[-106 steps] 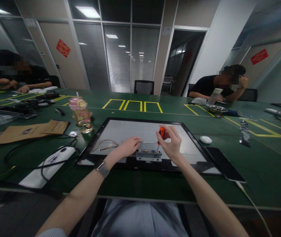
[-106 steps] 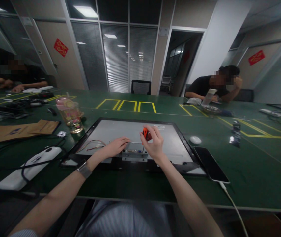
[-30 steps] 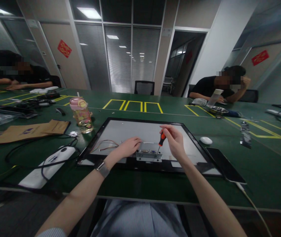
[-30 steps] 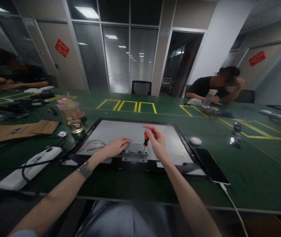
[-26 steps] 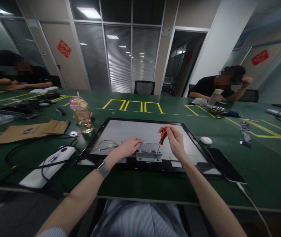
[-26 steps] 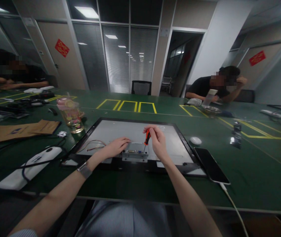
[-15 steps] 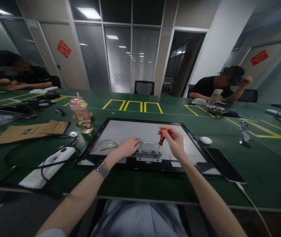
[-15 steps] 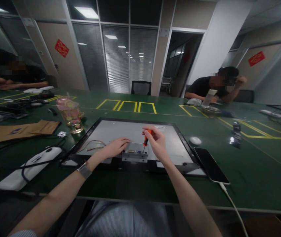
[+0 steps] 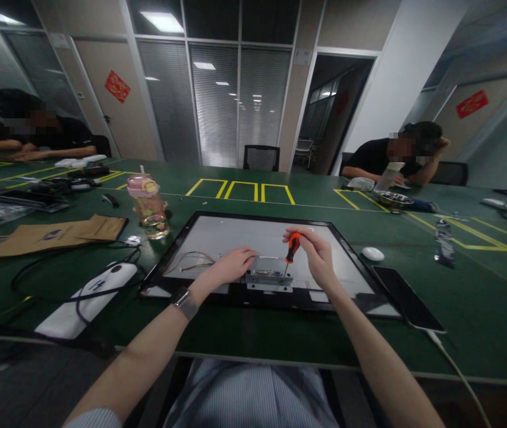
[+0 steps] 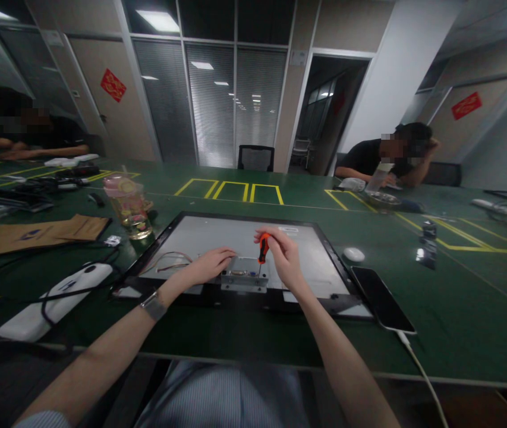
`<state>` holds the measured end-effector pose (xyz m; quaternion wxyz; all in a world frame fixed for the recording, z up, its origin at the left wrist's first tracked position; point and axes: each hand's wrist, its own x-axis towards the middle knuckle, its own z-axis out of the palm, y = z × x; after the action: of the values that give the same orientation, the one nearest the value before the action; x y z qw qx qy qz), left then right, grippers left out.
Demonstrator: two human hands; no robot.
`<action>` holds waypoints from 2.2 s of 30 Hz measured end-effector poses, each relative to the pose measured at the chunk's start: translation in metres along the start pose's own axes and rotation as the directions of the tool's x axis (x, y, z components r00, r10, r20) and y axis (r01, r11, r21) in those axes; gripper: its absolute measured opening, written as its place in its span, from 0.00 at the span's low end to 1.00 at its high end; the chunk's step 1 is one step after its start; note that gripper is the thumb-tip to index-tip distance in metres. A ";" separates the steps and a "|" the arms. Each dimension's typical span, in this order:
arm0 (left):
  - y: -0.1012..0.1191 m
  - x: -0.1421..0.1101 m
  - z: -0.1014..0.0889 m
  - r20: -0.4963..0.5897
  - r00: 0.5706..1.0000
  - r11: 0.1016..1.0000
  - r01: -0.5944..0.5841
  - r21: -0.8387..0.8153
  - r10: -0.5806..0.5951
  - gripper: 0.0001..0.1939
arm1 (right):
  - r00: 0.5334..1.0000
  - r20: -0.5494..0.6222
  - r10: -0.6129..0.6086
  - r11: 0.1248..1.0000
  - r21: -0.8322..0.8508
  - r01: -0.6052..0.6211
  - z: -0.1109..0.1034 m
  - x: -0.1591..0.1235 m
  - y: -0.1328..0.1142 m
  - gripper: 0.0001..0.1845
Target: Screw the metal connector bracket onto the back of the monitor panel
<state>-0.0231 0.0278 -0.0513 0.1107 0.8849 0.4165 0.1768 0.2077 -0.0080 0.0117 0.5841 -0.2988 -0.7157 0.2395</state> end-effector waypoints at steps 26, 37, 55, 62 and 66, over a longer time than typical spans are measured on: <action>0.000 -0.001 0.000 0.009 1.000 1.000 0.018 -0.012 -0.018 0.19 | 0.991 -0.044 0.124 0.968 0.224 -0.111 0.011 -0.001 0.007 0.10; 0.000 -0.001 0.000 0.007 1.000 1.000 0.009 -0.016 -0.009 0.20 | 0.991 -0.049 0.123 0.968 0.225 -0.109 0.005 0.001 0.019 0.08; 0.002 0.000 -0.001 -0.001 1.000 1.000 0.015 -0.002 -0.015 0.19 | 0.984 -0.005 0.180 0.914 0.371 -0.165 0.007 0.003 0.011 0.12; 0.001 -0.001 -0.002 0.000 1.000 0.999 0.022 -0.026 -0.022 0.19 | 0.991 -0.070 0.115 0.978 0.185 -0.100 0.004 0.001 0.016 0.06; 0.000 0.000 -0.001 -0.004 1.000 1.000 0.013 -0.018 -0.013 0.19 | 0.989 -0.034 0.143 0.975 0.179 -0.135 0.005 0.000 0.015 0.13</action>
<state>-0.0233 0.0273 -0.0508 0.1189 0.8808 0.4208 0.1817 0.2052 0.0021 0.0002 0.6067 -0.3008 -0.6551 0.3351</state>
